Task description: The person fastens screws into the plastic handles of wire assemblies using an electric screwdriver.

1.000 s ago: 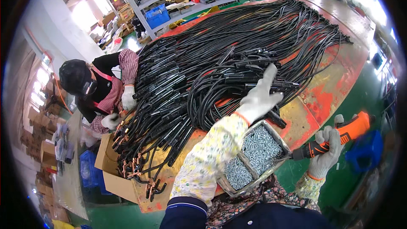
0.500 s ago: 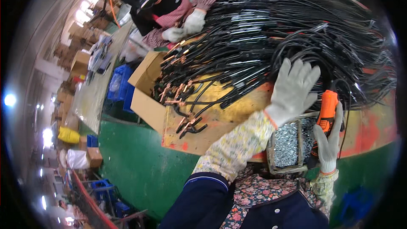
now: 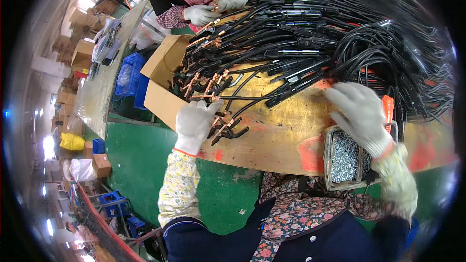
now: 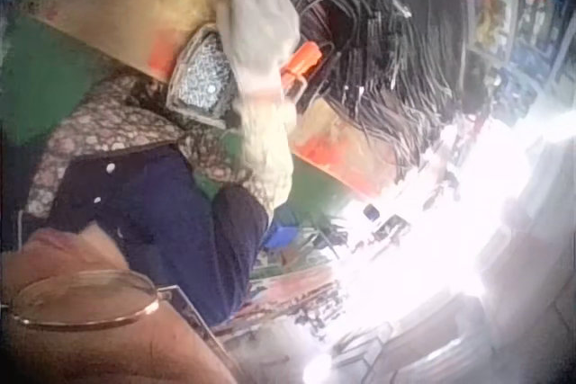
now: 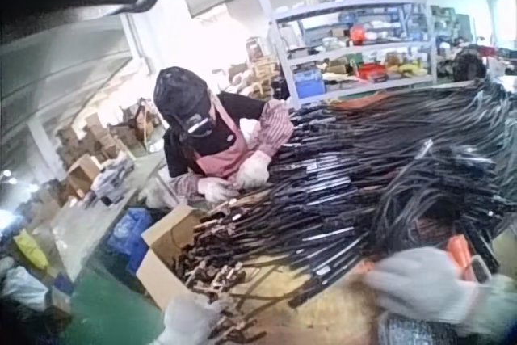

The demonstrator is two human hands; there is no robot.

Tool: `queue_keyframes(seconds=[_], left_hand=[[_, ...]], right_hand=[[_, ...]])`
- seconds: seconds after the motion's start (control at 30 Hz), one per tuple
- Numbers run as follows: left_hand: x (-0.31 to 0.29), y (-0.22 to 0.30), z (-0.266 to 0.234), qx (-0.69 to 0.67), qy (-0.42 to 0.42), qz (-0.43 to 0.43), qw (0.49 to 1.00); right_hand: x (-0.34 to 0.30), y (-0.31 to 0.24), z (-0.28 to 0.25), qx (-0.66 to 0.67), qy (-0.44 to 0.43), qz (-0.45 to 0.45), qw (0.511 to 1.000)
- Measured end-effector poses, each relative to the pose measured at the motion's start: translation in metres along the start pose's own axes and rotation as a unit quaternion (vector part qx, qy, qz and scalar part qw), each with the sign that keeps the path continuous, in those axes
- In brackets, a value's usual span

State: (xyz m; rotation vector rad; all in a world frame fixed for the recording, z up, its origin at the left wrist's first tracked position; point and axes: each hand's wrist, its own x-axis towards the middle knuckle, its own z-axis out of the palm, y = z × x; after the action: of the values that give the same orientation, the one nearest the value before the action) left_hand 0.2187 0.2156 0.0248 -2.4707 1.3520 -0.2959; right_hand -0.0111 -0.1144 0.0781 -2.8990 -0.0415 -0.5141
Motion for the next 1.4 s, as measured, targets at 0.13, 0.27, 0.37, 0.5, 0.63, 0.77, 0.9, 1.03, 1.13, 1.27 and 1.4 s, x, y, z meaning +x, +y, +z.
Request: queue_keyframes(seconds=[0.13,0.27,0.37,0.5,0.63,0.77,0.9,1.03,1.13,1.27,1.4], left_hand=[[0.008,-0.023,0.001,-0.018,-0.027,0.084,0.996],[0.014,-0.020,-0.043,-0.054,-0.028,0.098,0.993],[-0.005,-0.013,-0.075,-0.201,0.079,0.074,0.974],[-0.012,0.007,-0.100,-0.214,0.062,0.047,0.974],[-0.021,0.016,-0.109,-0.271,0.000,-0.002,0.963],[-0.025,0.019,-0.107,-0.336,-0.008,0.017,0.942],[-0.012,0.031,-0.121,-0.391,-0.061,0.007,0.919],[0.016,0.051,-0.137,-0.441,0.002,0.077,0.894],[0.020,0.058,-0.132,-0.437,0.043,0.092,0.893],[0.029,0.062,-0.145,-0.367,0.045,0.143,0.918],[0.031,0.065,-0.148,-0.374,0.046,0.146,0.915]], right_hand=[[0.052,0.005,0.071,-0.172,-0.047,-0.077,0.981],[0.059,0.027,0.096,-0.232,-0.153,-0.008,0.961],[0.066,0.029,0.092,-0.182,-0.180,-0.037,0.966],[0.071,0.014,0.089,-0.081,-0.111,-0.147,0.980],[0.081,-0.046,0.076,0.007,-0.123,-0.225,0.967],[0.083,-0.052,0.051,0.070,-0.149,-0.225,0.960],[0.073,-0.038,0.027,0.056,-0.098,-0.203,0.973],[0.062,-0.027,0.015,0.036,-0.072,-0.204,0.976],[0.054,-0.018,-0.003,0.029,-0.101,-0.186,0.977],[0.043,-0.006,-0.008,0.007,-0.065,-0.167,0.984],[0.045,0.001,-0.010,0.049,-0.071,-0.144,0.986]])
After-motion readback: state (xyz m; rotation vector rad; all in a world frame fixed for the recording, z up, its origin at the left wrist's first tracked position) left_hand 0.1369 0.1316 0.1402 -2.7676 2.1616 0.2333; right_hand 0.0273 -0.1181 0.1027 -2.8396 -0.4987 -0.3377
